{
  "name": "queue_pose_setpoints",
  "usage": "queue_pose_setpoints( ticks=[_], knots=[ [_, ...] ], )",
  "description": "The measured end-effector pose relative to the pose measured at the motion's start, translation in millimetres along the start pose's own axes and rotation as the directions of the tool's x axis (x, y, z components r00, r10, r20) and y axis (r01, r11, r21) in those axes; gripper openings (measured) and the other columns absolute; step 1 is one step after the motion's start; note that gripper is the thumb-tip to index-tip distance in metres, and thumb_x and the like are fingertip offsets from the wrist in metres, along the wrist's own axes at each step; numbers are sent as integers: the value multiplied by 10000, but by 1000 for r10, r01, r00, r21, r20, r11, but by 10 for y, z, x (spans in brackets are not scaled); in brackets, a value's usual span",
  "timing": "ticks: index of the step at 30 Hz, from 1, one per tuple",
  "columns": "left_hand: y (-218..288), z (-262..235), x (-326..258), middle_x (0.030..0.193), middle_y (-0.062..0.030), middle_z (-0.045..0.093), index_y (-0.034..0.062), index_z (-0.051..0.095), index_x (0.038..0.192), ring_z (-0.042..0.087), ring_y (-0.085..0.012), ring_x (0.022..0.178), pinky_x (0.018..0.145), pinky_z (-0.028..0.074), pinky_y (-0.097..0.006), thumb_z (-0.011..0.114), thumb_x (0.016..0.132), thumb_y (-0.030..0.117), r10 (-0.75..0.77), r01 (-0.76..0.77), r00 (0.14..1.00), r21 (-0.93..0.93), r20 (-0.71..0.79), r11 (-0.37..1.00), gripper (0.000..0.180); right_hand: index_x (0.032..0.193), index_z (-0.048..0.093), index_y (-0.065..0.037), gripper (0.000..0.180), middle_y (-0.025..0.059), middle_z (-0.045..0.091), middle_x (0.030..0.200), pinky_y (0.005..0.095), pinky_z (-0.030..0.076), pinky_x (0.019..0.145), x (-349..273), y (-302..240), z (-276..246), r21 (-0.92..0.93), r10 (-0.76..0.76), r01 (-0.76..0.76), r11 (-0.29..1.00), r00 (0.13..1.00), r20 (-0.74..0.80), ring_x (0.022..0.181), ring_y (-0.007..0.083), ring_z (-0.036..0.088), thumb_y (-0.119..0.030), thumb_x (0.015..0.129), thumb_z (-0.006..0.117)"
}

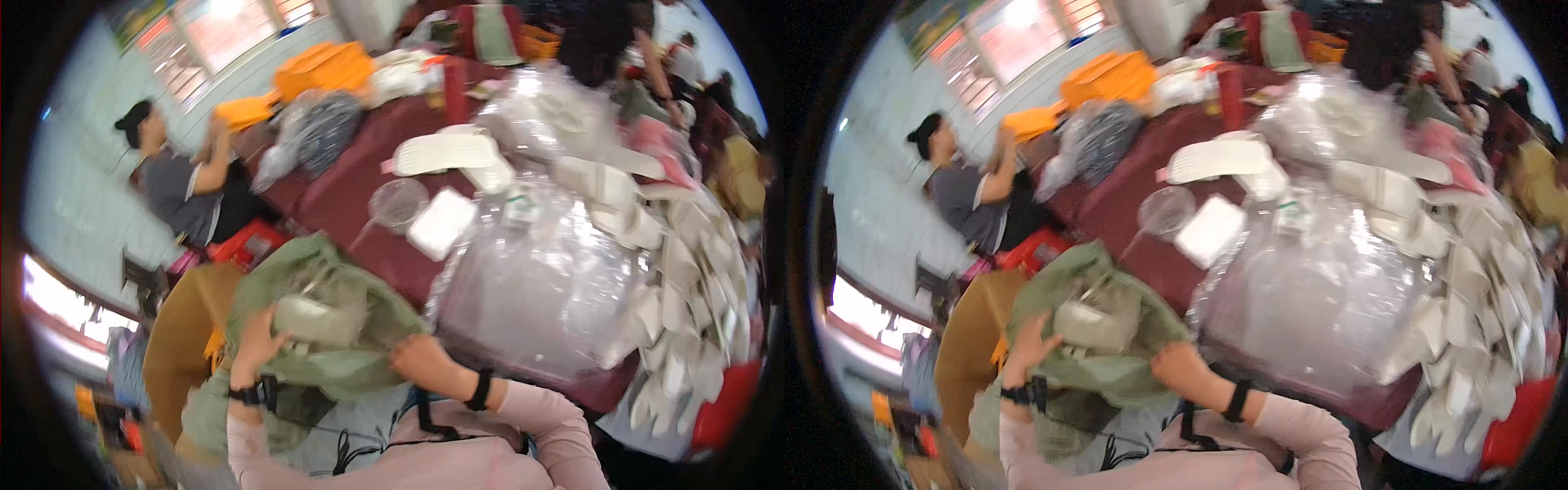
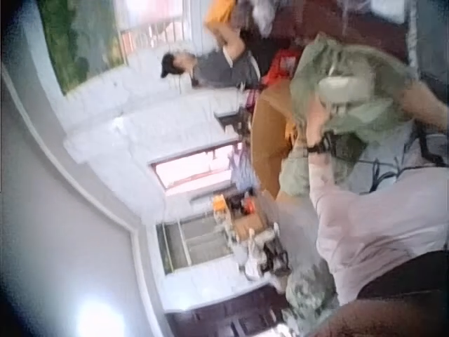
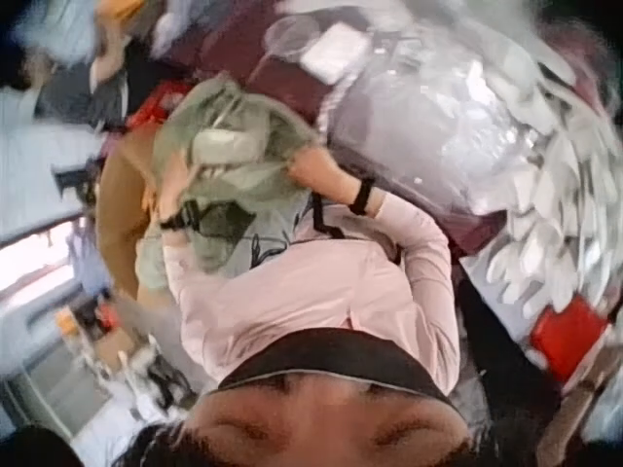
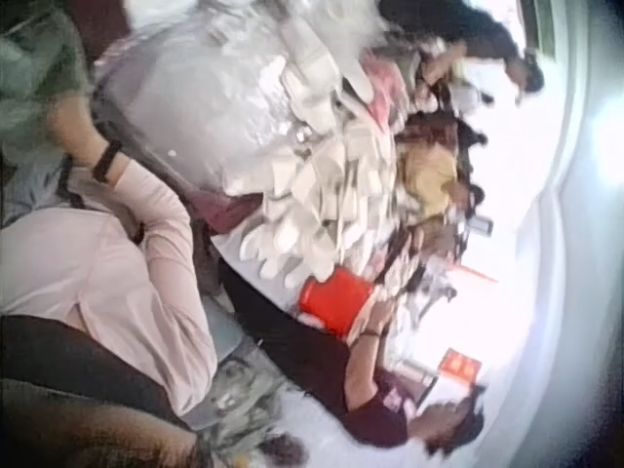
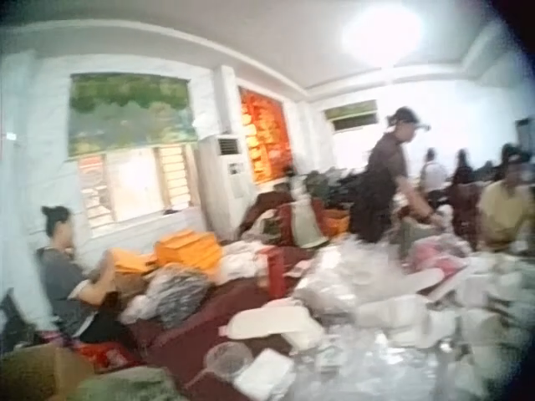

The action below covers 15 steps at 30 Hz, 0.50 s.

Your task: The recorder is packing white slippers into plastic bags and larger sacks in a shoe manufacturing facility.

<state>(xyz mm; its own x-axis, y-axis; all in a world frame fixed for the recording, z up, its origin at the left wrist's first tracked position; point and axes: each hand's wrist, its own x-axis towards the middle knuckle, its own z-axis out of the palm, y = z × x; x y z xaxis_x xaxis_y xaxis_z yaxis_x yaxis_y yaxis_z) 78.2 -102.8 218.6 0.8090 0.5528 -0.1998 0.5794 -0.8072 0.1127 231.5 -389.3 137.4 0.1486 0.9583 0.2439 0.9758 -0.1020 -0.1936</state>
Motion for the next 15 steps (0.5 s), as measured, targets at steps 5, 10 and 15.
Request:
queue_pose_setpoints(
  ticks=[5,10,15],
  knots=[
    [1270,-241,59,1316,-211,384,77,411,1285,389,-349,1197,989,319,-389,610,797,216,565,-509,821,-341,85,790,545,870,559,-77,218,60,521,919,341,372,821,19,-76,-138,100,-44,64,993,982,-184,934,208,482,-197,688,556],
    [2468,73,281,1105,-168,547,70,542,1133,507,-327,987,827,394,-406,615,771,304,751,-753,658,-68,-55,654,438,964,559,-62,276,80,542,971,387,371,883,-646,361,-700,71,286,-281,957,874,-394,940,235,494,-255,767,569],
    [3138,574,410,1091,-173,525,100,529,1173,474,-338,980,802,367,-427,616,745,403,957,-927,276,239,-89,290,532,1024,525,-67,311,120,541,1073,422,381,884,-1734,627,-773,-99,718,-718,689,657,229,977,279,521,-240,769,572]
  ],
)
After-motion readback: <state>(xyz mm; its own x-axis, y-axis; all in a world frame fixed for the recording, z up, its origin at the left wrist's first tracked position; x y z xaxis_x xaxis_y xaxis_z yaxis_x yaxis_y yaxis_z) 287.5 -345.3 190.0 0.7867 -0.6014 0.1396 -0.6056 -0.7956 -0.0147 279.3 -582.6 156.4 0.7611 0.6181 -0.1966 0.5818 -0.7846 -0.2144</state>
